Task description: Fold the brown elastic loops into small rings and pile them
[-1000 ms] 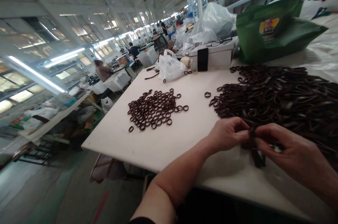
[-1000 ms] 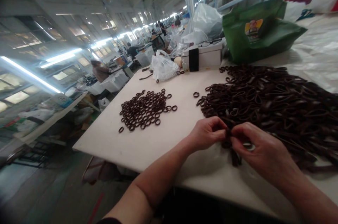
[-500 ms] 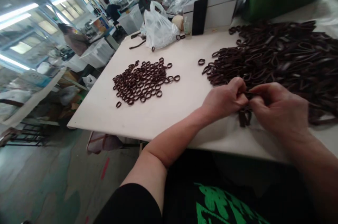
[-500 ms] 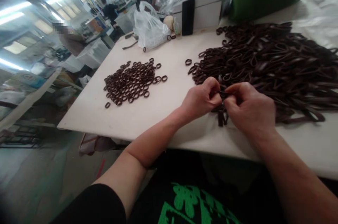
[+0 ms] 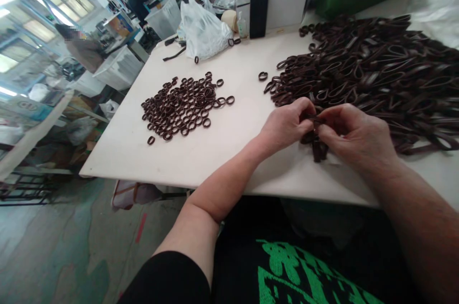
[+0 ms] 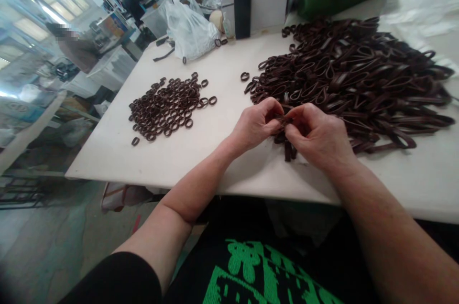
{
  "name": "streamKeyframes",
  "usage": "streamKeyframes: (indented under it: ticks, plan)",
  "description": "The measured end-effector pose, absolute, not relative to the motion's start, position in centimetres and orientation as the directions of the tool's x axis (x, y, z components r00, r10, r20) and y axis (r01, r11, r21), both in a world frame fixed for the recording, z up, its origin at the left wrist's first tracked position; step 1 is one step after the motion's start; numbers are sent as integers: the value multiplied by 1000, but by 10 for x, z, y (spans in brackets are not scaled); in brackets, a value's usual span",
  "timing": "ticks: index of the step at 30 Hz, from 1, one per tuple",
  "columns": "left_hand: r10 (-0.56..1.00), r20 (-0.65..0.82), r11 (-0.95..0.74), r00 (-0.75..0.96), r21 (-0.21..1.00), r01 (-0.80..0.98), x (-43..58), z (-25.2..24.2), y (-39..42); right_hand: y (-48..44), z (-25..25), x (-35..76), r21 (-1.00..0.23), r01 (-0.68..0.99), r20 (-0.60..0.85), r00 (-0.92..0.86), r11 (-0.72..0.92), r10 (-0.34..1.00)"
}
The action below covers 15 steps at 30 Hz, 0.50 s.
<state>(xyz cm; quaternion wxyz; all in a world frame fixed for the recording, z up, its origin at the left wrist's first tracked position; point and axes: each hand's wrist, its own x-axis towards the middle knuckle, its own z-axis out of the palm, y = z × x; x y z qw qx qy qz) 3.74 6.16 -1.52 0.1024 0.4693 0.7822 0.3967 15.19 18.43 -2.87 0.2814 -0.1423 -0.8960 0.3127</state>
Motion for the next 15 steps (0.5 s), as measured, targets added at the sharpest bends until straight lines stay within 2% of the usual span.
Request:
streamKeyframes:
  ticks: [2, 5, 9, 12, 15]
  plan:
    - [751, 236, 309, -616, 699, 645, 23, -11, 51, 186, -26, 153, -653, 64, 414, -804, 754, 426]
    - [534, 318, 499, -783, 629, 596, -20, 1, 14, 191, -25, 154, -665, 65, 419, -792, 744, 445]
    - [222, 462, 816, -859, 394, 423, -89, 29, -58, 197, -27, 154, -679, 63, 413, -791, 732, 451]
    - [174, 497, 899, -850, 271, 343, -106, 43, -83, 199, -29, 154, -679, 59, 407, -799, 732, 442]
    - [298, 396, 828, -868, 345, 442, -78, 37, -61, 200, -31, 154, -665, 63, 421, -791, 744, 444]
